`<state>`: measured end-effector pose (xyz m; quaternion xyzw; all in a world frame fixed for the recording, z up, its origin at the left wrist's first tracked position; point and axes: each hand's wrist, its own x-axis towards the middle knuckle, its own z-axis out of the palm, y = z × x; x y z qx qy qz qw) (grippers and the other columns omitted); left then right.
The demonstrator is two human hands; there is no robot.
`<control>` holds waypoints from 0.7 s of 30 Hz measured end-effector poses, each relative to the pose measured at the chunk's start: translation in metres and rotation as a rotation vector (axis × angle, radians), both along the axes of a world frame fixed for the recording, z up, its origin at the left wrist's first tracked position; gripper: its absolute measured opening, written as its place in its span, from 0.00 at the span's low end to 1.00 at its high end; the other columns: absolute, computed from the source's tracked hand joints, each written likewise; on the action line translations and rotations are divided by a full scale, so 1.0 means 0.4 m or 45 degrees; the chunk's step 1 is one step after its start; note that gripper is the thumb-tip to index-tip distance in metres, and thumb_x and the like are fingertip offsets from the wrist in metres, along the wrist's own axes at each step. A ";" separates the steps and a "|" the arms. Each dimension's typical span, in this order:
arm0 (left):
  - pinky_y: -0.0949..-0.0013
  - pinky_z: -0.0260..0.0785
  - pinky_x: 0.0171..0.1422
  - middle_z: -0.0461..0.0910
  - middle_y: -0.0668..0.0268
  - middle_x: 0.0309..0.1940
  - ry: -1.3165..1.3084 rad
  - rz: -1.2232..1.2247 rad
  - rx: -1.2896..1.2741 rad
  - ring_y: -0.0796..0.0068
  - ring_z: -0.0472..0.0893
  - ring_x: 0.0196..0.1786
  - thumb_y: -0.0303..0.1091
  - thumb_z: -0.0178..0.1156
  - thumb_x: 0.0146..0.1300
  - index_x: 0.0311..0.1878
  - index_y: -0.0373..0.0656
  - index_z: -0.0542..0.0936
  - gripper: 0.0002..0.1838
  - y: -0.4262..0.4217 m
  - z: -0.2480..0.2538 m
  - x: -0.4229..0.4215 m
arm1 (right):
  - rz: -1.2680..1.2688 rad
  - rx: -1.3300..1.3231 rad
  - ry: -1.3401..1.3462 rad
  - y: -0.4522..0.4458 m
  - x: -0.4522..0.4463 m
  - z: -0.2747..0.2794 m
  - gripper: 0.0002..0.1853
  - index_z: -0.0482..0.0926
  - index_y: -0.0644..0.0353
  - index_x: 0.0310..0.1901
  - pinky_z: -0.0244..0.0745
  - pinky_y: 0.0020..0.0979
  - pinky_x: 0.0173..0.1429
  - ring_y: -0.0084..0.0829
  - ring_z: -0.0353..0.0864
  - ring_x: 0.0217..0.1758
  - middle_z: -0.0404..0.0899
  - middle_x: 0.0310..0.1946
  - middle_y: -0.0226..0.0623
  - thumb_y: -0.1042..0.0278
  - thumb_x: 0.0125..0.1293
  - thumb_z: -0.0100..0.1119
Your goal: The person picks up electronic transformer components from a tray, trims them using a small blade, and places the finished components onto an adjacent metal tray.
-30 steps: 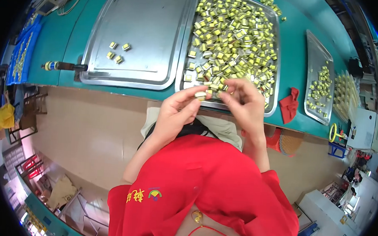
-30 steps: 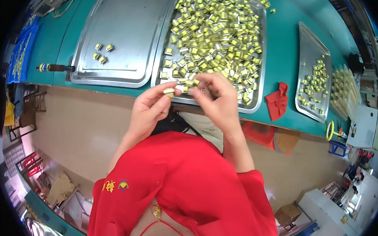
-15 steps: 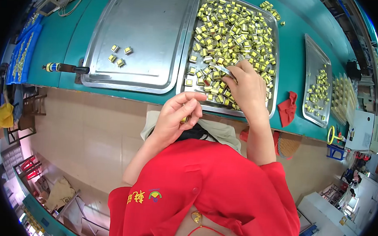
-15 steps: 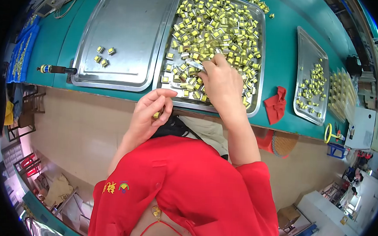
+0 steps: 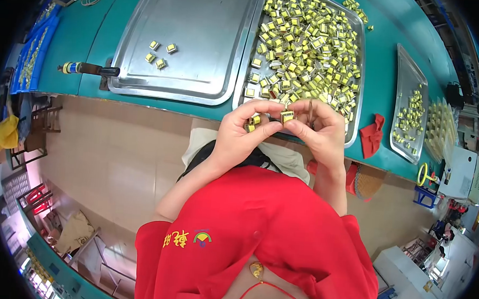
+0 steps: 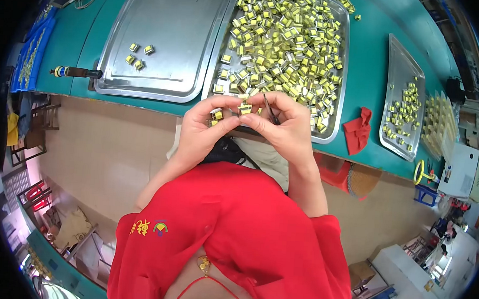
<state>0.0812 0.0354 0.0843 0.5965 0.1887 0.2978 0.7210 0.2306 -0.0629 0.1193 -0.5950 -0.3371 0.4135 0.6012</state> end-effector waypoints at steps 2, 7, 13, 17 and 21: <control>0.79 0.67 0.47 0.78 0.70 0.38 0.004 -0.006 -0.057 0.85 0.71 0.38 0.23 0.63 0.59 0.50 0.39 0.79 0.15 -0.005 -0.002 -0.003 | 0.018 0.026 0.050 -0.010 -0.002 -0.009 0.16 0.79 0.68 0.46 0.63 0.16 0.31 0.10 0.65 0.27 0.74 0.30 0.24 0.78 0.55 0.69; 0.78 0.67 0.48 0.78 0.70 0.38 -0.017 -0.009 -0.104 0.85 0.72 0.38 0.23 0.63 0.60 0.51 0.37 0.79 0.15 -0.009 0.008 -0.007 | 0.030 0.078 0.091 -0.023 -0.006 -0.017 0.18 0.79 0.69 0.49 0.64 0.17 0.35 0.11 0.65 0.29 0.76 0.34 0.27 0.81 0.55 0.67; 0.78 0.67 0.49 0.78 0.69 0.39 -0.002 -0.042 -0.107 0.85 0.72 0.39 0.23 0.62 0.61 0.52 0.37 0.79 0.15 -0.011 0.008 -0.010 | -0.001 0.094 0.111 -0.029 -0.010 -0.025 0.17 0.79 0.69 0.48 0.63 0.17 0.35 0.12 0.64 0.28 0.76 0.35 0.27 0.83 0.55 0.66; 0.78 0.67 0.49 0.77 0.70 0.38 -0.003 -0.071 -0.448 0.85 0.72 0.40 0.24 0.62 0.61 0.53 0.38 0.79 0.16 -0.017 0.022 -0.009 | 0.002 0.145 0.045 -0.027 -0.014 -0.029 0.17 0.79 0.69 0.48 0.62 0.17 0.34 0.12 0.63 0.28 0.76 0.35 0.27 0.83 0.55 0.65; 0.80 0.67 0.46 0.77 0.71 0.38 0.002 -0.124 -0.737 0.85 0.72 0.40 0.24 0.62 0.61 0.53 0.39 0.79 0.16 -0.014 0.013 -0.013 | 0.030 0.157 -0.048 -0.019 -0.021 -0.022 0.15 0.79 0.69 0.48 0.62 0.18 0.33 0.12 0.65 0.29 0.76 0.36 0.27 0.82 0.57 0.64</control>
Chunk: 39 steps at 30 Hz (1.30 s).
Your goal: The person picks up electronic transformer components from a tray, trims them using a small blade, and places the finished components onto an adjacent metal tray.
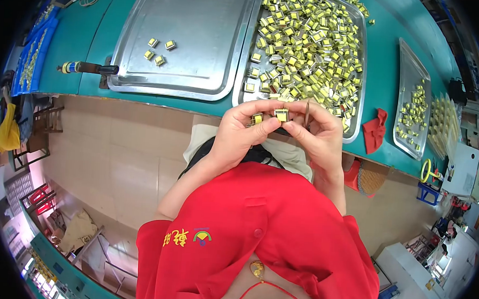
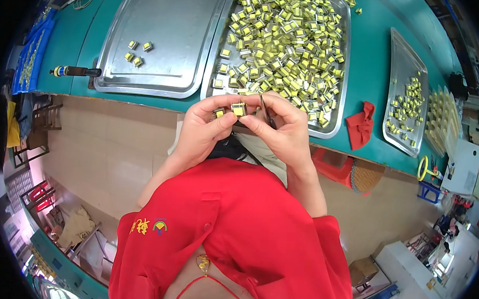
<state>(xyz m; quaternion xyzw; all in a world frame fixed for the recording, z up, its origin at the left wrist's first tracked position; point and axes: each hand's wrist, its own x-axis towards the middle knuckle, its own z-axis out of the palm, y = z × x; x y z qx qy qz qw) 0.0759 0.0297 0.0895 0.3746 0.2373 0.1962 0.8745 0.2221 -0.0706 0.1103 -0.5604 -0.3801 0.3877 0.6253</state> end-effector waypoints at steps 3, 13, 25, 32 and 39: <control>0.81 0.66 0.43 0.77 0.72 0.38 0.040 -0.011 -0.034 0.86 0.72 0.40 0.24 0.63 0.61 0.52 0.39 0.79 0.15 0.005 0.006 -0.005 | -0.117 -0.059 -0.023 -0.001 -0.010 0.016 0.13 0.79 0.68 0.47 0.63 0.21 0.32 0.16 0.68 0.29 0.76 0.33 0.29 0.77 0.60 0.64; 0.78 0.66 0.48 0.79 0.71 0.43 0.052 0.058 0.267 0.85 0.72 0.38 0.22 0.64 0.59 0.51 0.38 0.80 0.16 0.001 0.006 -0.004 | -0.204 -0.052 -1.171 0.010 -0.006 0.029 0.13 0.80 0.63 0.40 0.67 0.33 0.26 0.35 0.73 0.23 0.73 0.23 0.36 0.64 0.57 0.67; 0.79 0.67 0.45 0.78 0.64 0.44 -0.020 0.044 0.657 0.82 0.73 0.39 0.17 0.62 0.57 0.51 0.34 0.80 0.17 0.017 -0.014 -0.006 | -0.122 -0.007 -1.203 0.007 0.005 0.022 0.10 0.80 0.62 0.35 0.67 0.33 0.25 0.34 0.74 0.22 0.74 0.22 0.35 0.66 0.56 0.68; 0.80 0.66 0.44 0.79 0.65 0.42 0.014 -0.009 0.591 0.83 0.73 0.38 0.18 0.61 0.58 0.51 0.34 0.80 0.16 0.017 -0.020 -0.008 | -0.120 -0.042 -0.986 0.003 -0.003 0.020 0.07 0.80 0.62 0.31 0.65 0.27 0.24 0.27 0.72 0.20 0.74 0.20 0.33 0.72 0.54 0.69; 0.85 0.52 0.24 0.79 0.66 0.39 0.049 -0.064 -0.016 0.92 0.66 0.25 0.25 0.59 0.64 0.55 0.36 0.77 0.15 0.016 -0.004 -0.012 | -0.093 -0.092 -0.200 -0.008 0.012 -0.010 0.15 0.79 0.65 0.44 0.58 0.17 0.28 0.14 0.63 0.24 0.72 0.27 0.24 0.74 0.54 0.71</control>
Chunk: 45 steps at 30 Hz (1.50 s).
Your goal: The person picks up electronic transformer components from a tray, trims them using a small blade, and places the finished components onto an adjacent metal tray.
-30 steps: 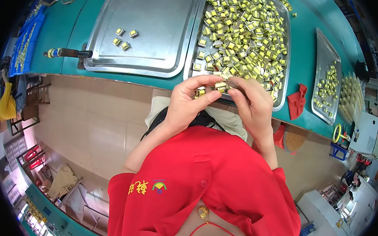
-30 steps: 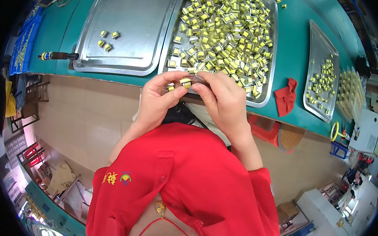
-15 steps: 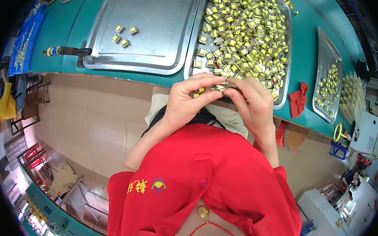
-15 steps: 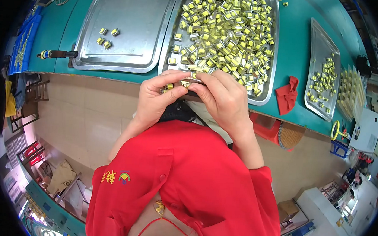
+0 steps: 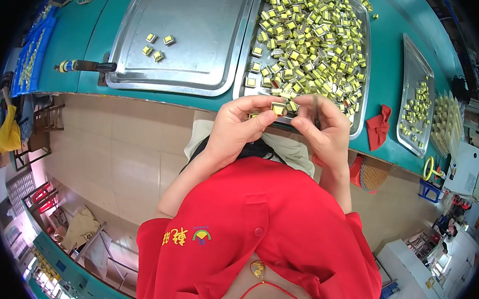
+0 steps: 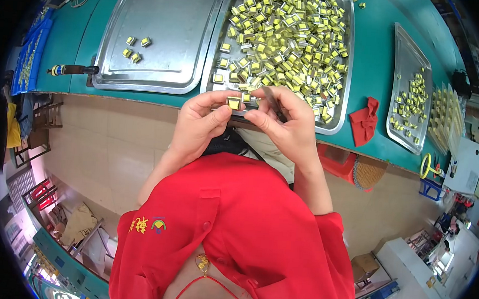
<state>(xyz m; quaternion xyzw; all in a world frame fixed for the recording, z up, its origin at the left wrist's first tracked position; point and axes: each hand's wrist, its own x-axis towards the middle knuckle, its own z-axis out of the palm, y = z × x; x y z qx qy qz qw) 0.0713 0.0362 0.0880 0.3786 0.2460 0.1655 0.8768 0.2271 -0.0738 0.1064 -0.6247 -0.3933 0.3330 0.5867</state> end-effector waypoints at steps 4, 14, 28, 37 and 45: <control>0.85 0.51 0.22 0.78 0.70 0.32 -0.025 0.005 -0.121 0.91 0.65 0.23 0.28 0.58 0.66 0.55 0.37 0.76 0.15 -0.009 -0.005 0.007 | 0.061 0.014 0.156 0.007 -0.012 0.005 0.18 0.78 0.65 0.47 0.57 0.15 0.30 0.11 0.60 0.25 0.71 0.31 0.24 0.79 0.53 0.70; 0.85 0.50 0.22 0.77 0.72 0.31 -0.020 0.023 -0.146 0.91 0.65 0.23 0.28 0.59 0.65 0.51 0.38 0.76 0.12 -0.017 -0.006 0.007 | 0.053 0.055 0.143 0.012 -0.021 -0.007 0.17 0.79 0.67 0.45 0.56 0.15 0.30 0.11 0.60 0.24 0.70 0.32 0.25 0.82 0.53 0.69; 0.84 0.48 0.22 0.74 0.73 0.31 -0.066 0.011 -0.090 0.92 0.60 0.21 0.30 0.56 0.68 0.54 0.37 0.76 0.14 -0.018 -0.008 0.013 | -0.020 0.092 -0.253 0.023 -0.029 0.002 0.18 0.81 0.64 0.43 0.53 0.16 0.26 0.11 0.59 0.22 0.71 0.28 0.25 0.78 0.48 0.72; 0.83 0.48 0.22 0.68 0.77 0.24 -0.149 -0.101 -0.234 0.91 0.60 0.23 0.32 0.55 0.70 0.58 0.38 0.75 0.16 -0.007 -0.005 0.007 | 0.029 0.011 -0.095 0.009 -0.016 0.003 0.17 0.80 0.65 0.44 0.54 0.17 0.29 0.12 0.62 0.26 0.70 0.30 0.25 0.83 0.51 0.69; 0.83 0.49 0.22 0.74 0.76 0.30 -0.094 -0.110 -0.159 0.92 0.60 0.23 0.28 0.56 0.67 0.59 0.37 0.75 0.17 -0.011 0.001 0.009 | 0.010 0.063 -0.011 0.008 -0.021 -0.010 0.15 0.80 0.66 0.43 0.53 0.16 0.28 0.11 0.60 0.25 0.69 0.29 0.23 0.81 0.51 0.69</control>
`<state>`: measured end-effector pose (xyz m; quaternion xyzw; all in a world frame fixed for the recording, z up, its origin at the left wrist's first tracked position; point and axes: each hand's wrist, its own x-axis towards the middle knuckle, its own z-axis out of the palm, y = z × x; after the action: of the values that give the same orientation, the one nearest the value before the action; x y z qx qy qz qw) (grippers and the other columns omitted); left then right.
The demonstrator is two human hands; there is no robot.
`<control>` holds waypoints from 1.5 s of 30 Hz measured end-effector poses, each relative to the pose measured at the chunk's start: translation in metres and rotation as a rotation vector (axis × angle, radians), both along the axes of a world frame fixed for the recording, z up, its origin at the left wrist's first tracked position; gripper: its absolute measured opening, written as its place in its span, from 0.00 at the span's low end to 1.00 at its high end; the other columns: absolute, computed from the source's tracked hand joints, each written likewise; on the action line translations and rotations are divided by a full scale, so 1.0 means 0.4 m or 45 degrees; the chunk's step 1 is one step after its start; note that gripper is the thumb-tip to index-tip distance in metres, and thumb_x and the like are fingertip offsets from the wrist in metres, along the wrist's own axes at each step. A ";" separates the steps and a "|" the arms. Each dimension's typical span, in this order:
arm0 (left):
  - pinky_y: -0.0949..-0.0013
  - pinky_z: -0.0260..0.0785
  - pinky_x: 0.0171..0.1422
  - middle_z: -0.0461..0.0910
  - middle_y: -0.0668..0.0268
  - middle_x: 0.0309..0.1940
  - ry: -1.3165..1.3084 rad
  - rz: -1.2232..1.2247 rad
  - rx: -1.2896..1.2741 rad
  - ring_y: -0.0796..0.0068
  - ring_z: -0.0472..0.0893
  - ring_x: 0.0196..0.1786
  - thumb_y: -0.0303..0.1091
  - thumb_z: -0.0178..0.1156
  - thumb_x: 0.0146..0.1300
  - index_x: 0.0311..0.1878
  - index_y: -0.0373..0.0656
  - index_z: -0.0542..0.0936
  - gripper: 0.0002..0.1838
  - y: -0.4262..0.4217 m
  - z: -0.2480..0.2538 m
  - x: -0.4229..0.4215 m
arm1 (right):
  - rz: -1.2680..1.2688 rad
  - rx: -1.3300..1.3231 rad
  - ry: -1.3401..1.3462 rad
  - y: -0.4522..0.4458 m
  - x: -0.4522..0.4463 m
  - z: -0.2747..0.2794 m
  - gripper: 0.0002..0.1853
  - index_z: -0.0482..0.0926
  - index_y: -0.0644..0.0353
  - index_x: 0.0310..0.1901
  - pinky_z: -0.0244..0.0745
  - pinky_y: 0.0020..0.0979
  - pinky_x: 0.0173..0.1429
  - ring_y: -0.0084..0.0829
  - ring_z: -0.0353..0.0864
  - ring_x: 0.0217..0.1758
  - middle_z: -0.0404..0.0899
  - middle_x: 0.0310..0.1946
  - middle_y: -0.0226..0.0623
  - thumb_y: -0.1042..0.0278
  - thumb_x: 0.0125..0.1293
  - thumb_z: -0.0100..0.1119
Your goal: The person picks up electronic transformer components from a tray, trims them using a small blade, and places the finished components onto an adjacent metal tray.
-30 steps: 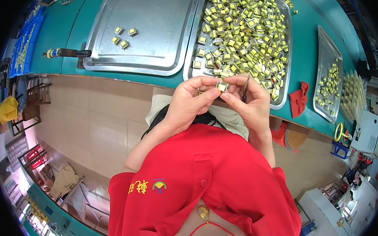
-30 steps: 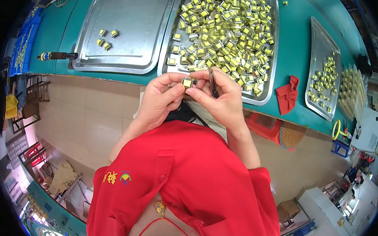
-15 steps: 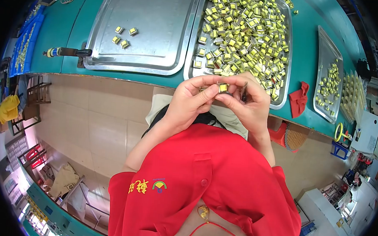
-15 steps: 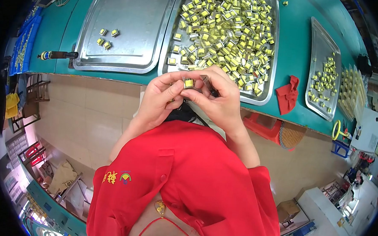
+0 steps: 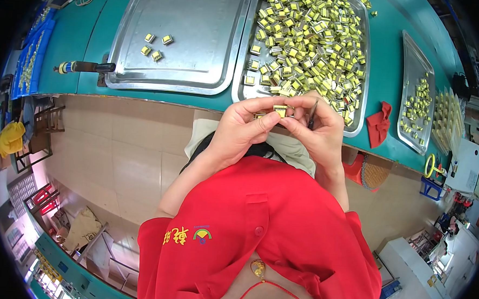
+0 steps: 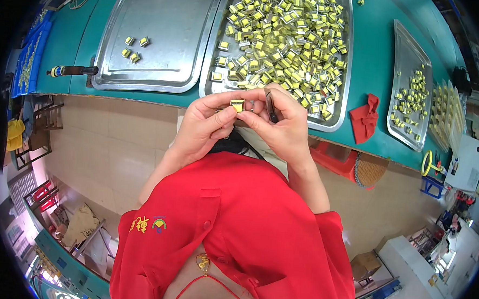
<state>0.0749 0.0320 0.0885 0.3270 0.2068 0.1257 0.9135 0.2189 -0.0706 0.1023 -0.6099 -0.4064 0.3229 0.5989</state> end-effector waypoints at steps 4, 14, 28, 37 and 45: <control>0.84 0.50 0.22 0.78 0.73 0.38 0.058 0.090 0.060 0.93 0.60 0.23 0.26 0.58 0.66 0.58 0.38 0.76 0.17 -0.008 0.009 0.005 | -0.071 -0.025 0.070 -0.002 -0.005 0.007 0.15 0.80 0.66 0.42 0.54 0.15 0.28 0.11 0.60 0.25 0.69 0.29 0.23 0.81 0.51 0.69; 0.85 0.55 0.27 0.78 0.65 0.51 0.068 0.228 0.437 0.92 0.66 0.29 0.19 0.58 0.62 0.58 0.37 0.75 0.19 -0.001 -0.004 0.000 | -0.281 -0.059 -0.061 -0.043 0.055 0.001 0.14 0.80 0.67 0.42 0.58 0.16 0.31 0.12 0.63 0.26 0.68 0.28 0.24 0.83 0.52 0.68; 0.84 0.56 0.24 0.76 0.63 0.45 -0.032 0.243 0.079 0.86 0.71 0.31 0.25 0.53 0.67 0.59 0.38 0.71 0.17 0.004 0.008 0.005 | -0.448 -0.354 -0.861 -0.028 0.105 0.009 0.17 0.80 0.64 0.45 0.63 0.25 0.28 0.23 0.66 0.27 0.70 0.27 0.32 0.77 0.51 0.70; 0.83 0.52 0.17 0.75 0.65 0.32 -0.219 0.062 -0.129 0.84 0.72 0.25 0.35 0.50 0.71 0.43 0.38 0.74 0.09 0.026 -0.006 -0.009 | -0.400 -0.420 -0.808 -0.025 0.148 0.013 0.16 0.80 0.65 0.45 0.66 0.24 0.34 0.25 0.69 0.29 0.72 0.30 0.34 0.78 0.52 0.67; 0.84 0.53 0.18 0.78 0.63 0.34 -0.073 0.061 -0.053 0.86 0.73 0.30 0.33 0.54 0.69 0.37 0.38 0.75 0.08 0.026 -0.004 0.011 | -0.456 -0.335 -0.622 -0.016 0.134 0.017 0.12 0.78 0.65 0.42 0.65 0.26 0.31 0.23 0.71 0.26 0.74 0.27 0.31 0.76 0.56 0.66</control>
<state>0.0792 0.0425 0.0870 0.2991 0.1907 0.1525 0.9224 0.2726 -0.0771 0.1092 -0.8032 -0.3791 0.1066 0.4469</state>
